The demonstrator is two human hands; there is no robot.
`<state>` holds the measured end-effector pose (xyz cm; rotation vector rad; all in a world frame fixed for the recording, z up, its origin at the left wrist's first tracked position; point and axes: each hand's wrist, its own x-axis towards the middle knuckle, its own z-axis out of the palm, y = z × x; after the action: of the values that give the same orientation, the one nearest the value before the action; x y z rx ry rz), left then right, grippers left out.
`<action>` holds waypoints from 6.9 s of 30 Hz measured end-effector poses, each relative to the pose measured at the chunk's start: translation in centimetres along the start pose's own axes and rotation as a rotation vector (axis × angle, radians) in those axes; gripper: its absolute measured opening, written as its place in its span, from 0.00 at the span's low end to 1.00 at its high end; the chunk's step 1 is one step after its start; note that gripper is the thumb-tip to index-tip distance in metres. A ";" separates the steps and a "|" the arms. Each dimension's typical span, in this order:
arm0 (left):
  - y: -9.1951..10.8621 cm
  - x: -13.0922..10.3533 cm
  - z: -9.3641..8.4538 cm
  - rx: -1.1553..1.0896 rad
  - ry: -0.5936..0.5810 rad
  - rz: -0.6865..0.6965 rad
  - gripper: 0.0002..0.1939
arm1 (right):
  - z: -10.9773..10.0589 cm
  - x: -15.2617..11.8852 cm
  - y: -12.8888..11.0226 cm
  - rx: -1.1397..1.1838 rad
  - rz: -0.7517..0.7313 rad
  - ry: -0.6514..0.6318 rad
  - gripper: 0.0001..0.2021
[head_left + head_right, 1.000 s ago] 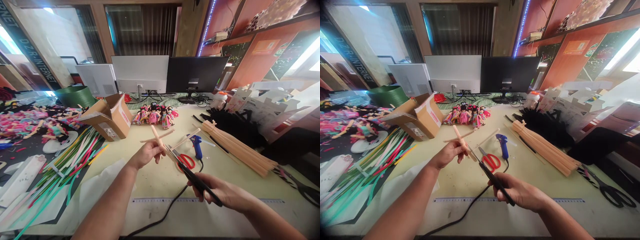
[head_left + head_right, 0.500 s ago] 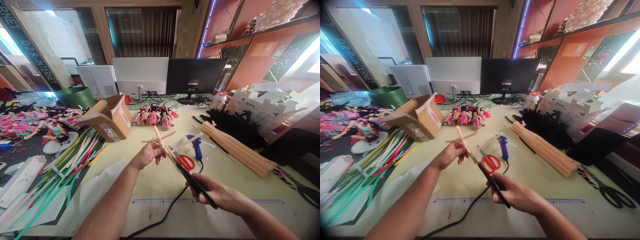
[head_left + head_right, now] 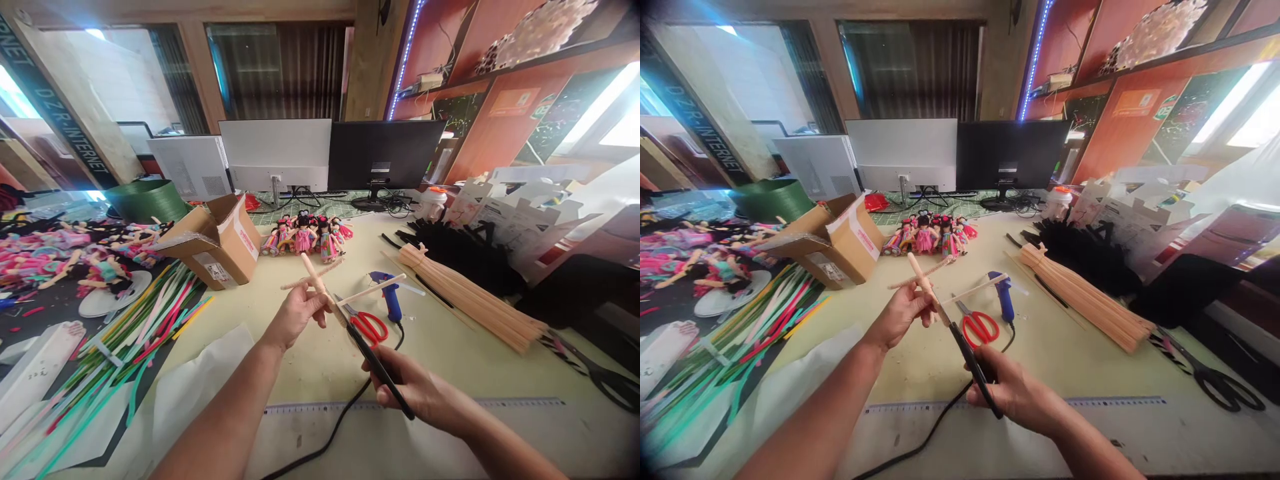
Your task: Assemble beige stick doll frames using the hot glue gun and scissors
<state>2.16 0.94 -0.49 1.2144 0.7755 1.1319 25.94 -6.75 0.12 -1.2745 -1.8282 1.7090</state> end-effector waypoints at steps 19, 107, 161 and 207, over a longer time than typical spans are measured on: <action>0.0 -0.2 0.8 -0.054 0.025 -0.024 0.12 | 0.9 0.8 0.1 -0.275 -0.001 0.135 0.17; 1.6 -0.8 -1.7 0.204 -0.313 -0.039 0.04 | 0.4 9.3 -2.6 0.839 -0.148 -0.265 0.07; -1.0 0.3 -1.1 -0.092 0.095 -0.323 0.15 | -0.7 10.3 -2.6 0.196 -0.123 0.143 0.14; -0.1 0.3 -0.9 0.115 0.006 -0.223 0.15 | -1.4 10.0 -2.4 0.245 -0.133 0.280 0.16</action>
<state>1.49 1.52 -0.79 1.1872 0.9665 0.9189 20.67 2.15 -0.61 -1.1927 -1.4607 1.5399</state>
